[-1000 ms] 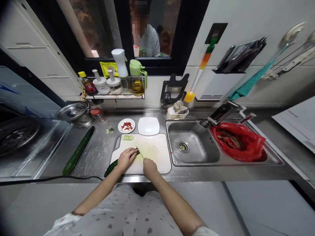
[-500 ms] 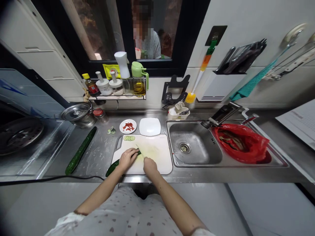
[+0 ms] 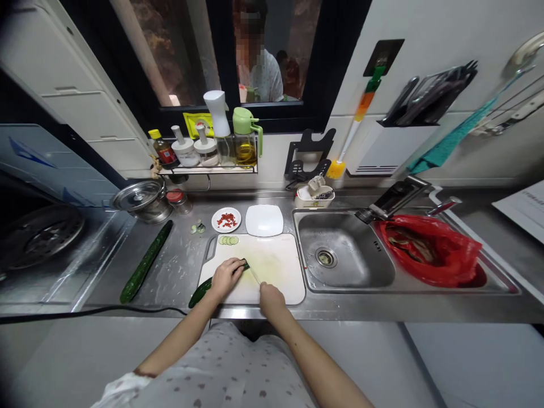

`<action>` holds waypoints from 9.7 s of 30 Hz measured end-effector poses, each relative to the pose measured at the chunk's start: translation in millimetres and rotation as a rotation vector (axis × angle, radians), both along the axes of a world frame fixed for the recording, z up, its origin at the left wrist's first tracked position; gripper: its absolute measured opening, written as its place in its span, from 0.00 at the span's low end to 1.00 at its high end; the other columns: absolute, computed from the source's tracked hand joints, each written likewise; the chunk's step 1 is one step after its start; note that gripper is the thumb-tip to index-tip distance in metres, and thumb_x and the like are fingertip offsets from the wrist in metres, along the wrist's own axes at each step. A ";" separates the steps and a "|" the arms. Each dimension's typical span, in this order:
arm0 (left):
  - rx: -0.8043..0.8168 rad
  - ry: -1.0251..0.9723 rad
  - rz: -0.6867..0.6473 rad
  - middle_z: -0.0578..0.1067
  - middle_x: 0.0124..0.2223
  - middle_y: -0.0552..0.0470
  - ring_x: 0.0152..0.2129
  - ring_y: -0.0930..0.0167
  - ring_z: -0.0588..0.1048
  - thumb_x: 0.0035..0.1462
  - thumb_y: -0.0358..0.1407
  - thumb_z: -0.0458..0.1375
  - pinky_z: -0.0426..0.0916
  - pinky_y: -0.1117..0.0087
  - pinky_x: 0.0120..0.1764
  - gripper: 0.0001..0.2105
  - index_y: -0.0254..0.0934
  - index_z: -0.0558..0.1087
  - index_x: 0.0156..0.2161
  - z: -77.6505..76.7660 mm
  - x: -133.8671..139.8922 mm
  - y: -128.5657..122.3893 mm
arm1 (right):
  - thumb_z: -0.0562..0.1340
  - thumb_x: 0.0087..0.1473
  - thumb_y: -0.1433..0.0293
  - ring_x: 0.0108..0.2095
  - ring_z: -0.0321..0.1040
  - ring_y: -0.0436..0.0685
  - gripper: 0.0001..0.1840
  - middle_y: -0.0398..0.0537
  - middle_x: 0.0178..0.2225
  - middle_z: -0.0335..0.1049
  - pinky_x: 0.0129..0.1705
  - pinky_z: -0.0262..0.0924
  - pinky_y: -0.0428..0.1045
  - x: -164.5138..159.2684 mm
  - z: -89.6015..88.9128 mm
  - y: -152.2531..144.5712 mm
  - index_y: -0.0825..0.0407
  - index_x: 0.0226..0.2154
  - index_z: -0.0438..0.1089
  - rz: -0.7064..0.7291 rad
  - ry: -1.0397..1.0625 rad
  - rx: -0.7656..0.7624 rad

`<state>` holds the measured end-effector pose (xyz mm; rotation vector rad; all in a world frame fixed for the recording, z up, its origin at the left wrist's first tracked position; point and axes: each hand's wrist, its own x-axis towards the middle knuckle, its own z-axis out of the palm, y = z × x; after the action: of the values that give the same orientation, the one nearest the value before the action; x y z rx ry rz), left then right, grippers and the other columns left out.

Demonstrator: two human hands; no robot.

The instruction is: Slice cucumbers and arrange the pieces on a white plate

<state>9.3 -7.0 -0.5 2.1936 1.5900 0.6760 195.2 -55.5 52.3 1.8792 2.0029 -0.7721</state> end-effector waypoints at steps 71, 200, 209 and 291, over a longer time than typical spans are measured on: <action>-0.256 -0.498 0.287 0.78 0.47 0.48 0.45 0.67 0.75 0.62 0.44 0.50 0.68 0.67 0.48 0.17 0.37 0.76 0.46 37.3 -5.9 20.3 | 0.55 0.60 0.69 0.38 0.63 0.56 0.18 0.50 0.36 0.68 0.40 0.46 0.49 38.7 26.2 0.3 0.47 0.52 0.68 -0.011 -0.122 0.501; -0.033 0.005 -0.018 0.77 0.43 0.51 0.39 0.71 0.74 0.62 0.37 0.53 0.67 0.69 0.45 0.13 0.44 0.76 0.48 8.2 -9.6 2.8 | 0.48 0.63 0.69 0.40 0.72 0.58 0.15 0.57 0.40 0.74 0.35 0.52 0.47 5.4 40.9 10.9 0.56 0.44 0.67 -0.064 0.052 0.060; -0.036 0.035 -0.018 0.76 0.45 0.52 0.41 0.71 0.73 0.63 0.37 0.52 0.68 0.72 0.44 0.14 0.46 0.75 0.50 5.4 -8.2 0.5 | 0.48 0.62 0.71 0.40 0.72 0.59 0.15 0.59 0.40 0.74 0.37 0.54 0.48 2.9 44.6 8.2 0.56 0.44 0.68 -0.051 0.060 0.047; -0.005 0.021 -0.040 0.76 0.46 0.51 0.42 0.71 0.73 0.63 0.38 0.53 0.68 0.70 0.46 0.13 0.45 0.74 0.50 4.8 -2.8 -0.9 | 0.50 0.58 0.79 0.44 0.71 0.59 0.16 0.60 0.41 0.74 0.39 0.58 0.48 -6.0 32.6 16.5 0.57 0.45 0.69 0.027 0.031 -0.004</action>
<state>6.4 -7.9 4.3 2.2297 1.5519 0.6379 189.2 -39.0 84.9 1.8452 2.0396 -0.8026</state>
